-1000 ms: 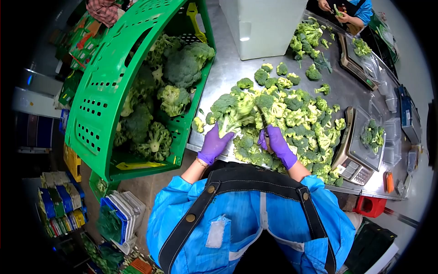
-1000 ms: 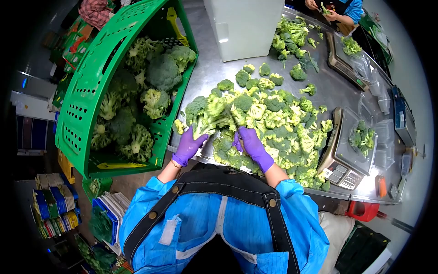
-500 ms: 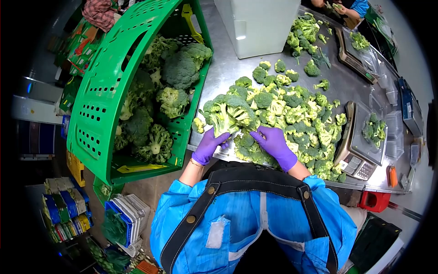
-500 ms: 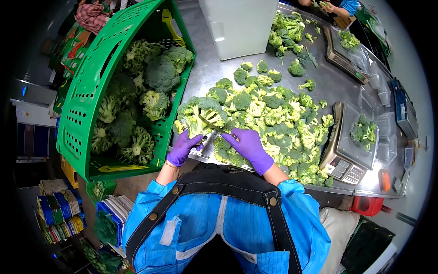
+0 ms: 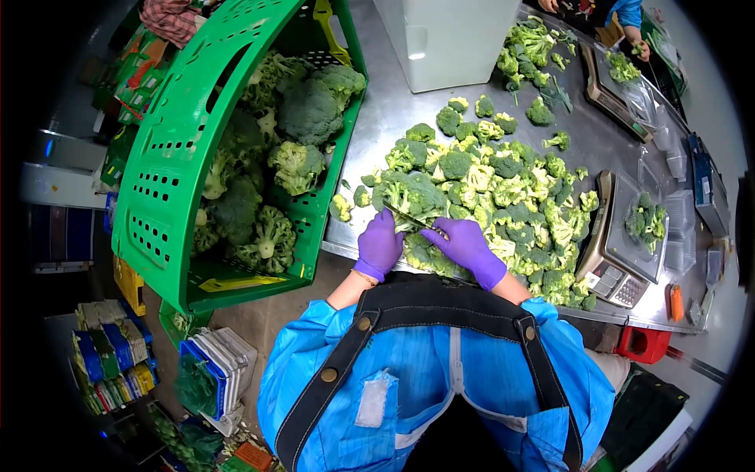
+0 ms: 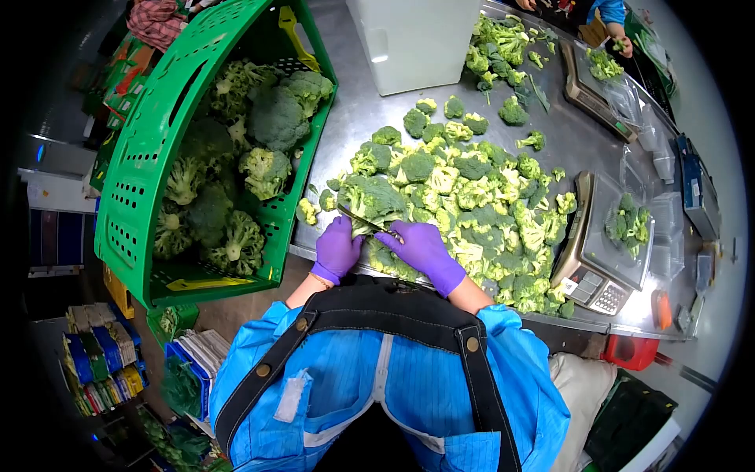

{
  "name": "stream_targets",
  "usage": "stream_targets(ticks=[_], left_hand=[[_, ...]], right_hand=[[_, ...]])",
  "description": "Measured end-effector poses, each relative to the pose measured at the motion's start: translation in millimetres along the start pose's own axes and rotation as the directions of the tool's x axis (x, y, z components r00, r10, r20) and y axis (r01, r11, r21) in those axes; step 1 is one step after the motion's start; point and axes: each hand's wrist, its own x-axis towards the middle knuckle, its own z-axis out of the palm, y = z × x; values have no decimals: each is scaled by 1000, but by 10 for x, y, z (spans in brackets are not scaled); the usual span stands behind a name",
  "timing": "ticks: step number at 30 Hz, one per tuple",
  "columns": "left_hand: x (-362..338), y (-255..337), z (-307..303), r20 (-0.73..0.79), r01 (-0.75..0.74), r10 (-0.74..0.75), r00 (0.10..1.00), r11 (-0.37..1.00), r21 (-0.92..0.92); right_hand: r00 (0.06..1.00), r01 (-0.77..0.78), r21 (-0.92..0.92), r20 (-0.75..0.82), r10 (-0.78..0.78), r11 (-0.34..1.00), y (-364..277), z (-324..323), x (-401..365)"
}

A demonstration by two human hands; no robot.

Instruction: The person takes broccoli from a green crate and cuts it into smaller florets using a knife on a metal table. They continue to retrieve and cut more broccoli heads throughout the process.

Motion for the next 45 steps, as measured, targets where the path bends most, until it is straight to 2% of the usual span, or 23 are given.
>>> stream_targets(ticks=[2, 8, 17, 19, 20, 23, 24, 25, 26, 27, 28, 29, 31, 32, 33, 34, 36, 37, 39, 41, 43, 44, 45], left_hand=[[-13, 48, -45, 16, 82, -81, 997, 996, -32], [-56, 39, -13, 2, 65, -65, 998, 997, -51], [-73, 107, 11, 34, 87, -87, 996, 996, -18], [-81, 132, 14, 50, 94, -93, 994, 995, -21], [-82, 129, 17, 16, 69, -70, 997, 997, 17], [-81, 37, 48, -19, 50, -49, 999, 999, 16], [-84, -25, 71, -52, 40, -45, 998, 995, -87], [-95, -73, 117, -83, 29, -46, 996, 982, -188], [-84, -87, 135, -128, 56, -112, 985, 924, -379], [-75, -125, 139, -127, 59, -115, 985, 924, -379], [-51, -185, 133, 192, 330, -302, 934, 517, -790], [1, -243, 92, 535, 534, -262, 803, -84, -842], [19, -430, 201, 607, 543, -168, 777, -308, -781], [18, -539, 330, 637, 552, -51, 769, -449, -702], [49, -586, 371, 643, 559, 70, 763, -573, -600], [58, -607, 421, 641, 558, 71, 764, -573, -601], [91, -565, 402, 693, 604, 226, 684, -708, -365], [101, -543, 386, 693, 604, 226, 685, -708, -366], [130, -422, 250, 623, 675, 395, 675, -671, -306], [122, -328, 182, 598, 665, 353, 719, -599, -446], [139, -110, -176, 514, 514, 38, 857, -6, -858], [142, -45, -301, 452, 462, -97, 887, 156, -873], [136, -47, -270, 455, 465, -97, 885, 154, -872]], right_hand=[[1000, -17, -18, 9, 17, 1000, 59, 43, -35], [998, -67, -89, 0, 67, 994, 137, 154, -70], [998, -7, -140, -59, -1, 990, 50, 322, 222], [987, -58, -239, 131, 91, 969, 39, 328, 311], [987, -56, -236, 132, 89, 970, 34, 339, 307], [995, -99, 114, -12, 101, 988, 79, 311, 292], [981, -162, 487, -15, 193, 858, 147, 407, 269], [982, -160, 484, -11, 189, 861, 242, 468, 267], [940, -236, 775, 30, 339, 586, 270, 479, 266], [880, -246, 946, 126, 458, 212, 299, 489, 254], [885, -122, 968, 6, 465, 221, 331, 492, 235], [885, -122, 968, 5, 466, 220, 357, 468, 225], [886, -246, 915, 79, 457, 320, 428, 399, 179], [931, -224, 879, 66, 358, 421, 499, 401, 130], [932, -223, 878, 64, 358, 423, 396, 306, 108], [955, -225, 794, 65, 289, 564, 288, 188, 72], [976, -215, 565, 106, 189, 797, 211, 79, 39], [977, -214, 564, 105, 188, 797, 239, 105, 27], [998, -36, 313, -30, 48, 949, 280, 166, 6], [998, -41, 289, -37, 54, 957, 278, 126, -26], [997, -53, 264, -44, 67, 963, 270, 47, -52], [997, -28, 245, -56, 43, 969, 270, 19, -68], [998, -4, 228, -67, 20, 974, 254, -7, -90]])
